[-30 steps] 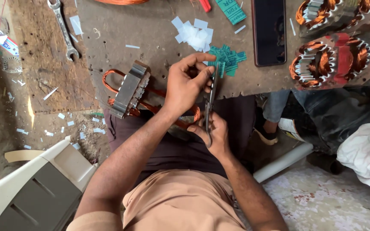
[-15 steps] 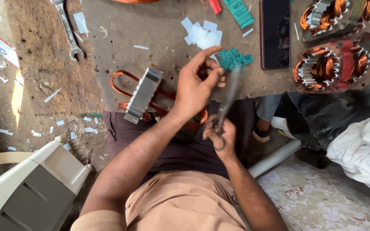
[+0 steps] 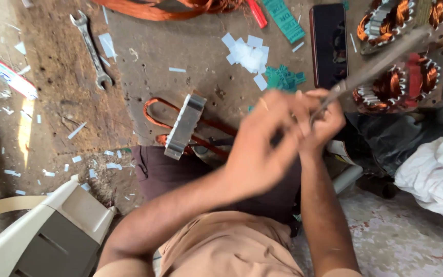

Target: Cutting strips of green insulation paper using scissors for motor winding in a workshop.

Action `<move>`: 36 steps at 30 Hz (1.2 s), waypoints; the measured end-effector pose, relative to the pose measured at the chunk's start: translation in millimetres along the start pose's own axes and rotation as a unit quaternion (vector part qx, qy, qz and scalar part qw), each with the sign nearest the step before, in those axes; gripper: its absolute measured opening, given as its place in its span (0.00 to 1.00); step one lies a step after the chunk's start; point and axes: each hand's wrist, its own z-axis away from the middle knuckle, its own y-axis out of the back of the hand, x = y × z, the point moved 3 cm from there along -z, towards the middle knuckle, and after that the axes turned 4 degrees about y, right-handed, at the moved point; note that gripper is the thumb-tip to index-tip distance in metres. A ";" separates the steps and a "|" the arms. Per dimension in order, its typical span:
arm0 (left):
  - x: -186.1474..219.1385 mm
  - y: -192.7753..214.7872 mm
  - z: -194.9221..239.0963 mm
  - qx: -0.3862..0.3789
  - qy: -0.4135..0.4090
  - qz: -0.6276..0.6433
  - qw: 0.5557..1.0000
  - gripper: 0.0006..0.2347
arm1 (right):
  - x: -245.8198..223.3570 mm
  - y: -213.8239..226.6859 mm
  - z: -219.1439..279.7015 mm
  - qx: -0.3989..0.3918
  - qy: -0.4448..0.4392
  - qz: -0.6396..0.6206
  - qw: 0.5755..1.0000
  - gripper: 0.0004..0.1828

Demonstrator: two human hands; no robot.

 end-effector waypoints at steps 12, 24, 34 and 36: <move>-30.2 8.4 -132.8 -0.144 -0.147 -0.641 0.739 0.16 | -7.9 -11.4 -28.7 0.023 -0.116 -0.085 0.989 0.09; -151.0 -52.3 -208.7 -0.220 -0.127 -0.704 0.663 0.06 | 2.4 -5.0 -24.0 0.032 -0.101 -0.089 0.990 0.08; -47.1 0.3 -184.5 -0.033 -0.162 -0.523 0.836 0.07 | -1.6 -4.7 -22.4 0.029 -0.086 -0.098 0.991 0.09; -33.7 28.3 -159.9 -0.029 -0.067 -0.164 0.984 0.09 | -3.1 -5.5 -23.0 0.028 -0.093 -0.110 0.989 0.08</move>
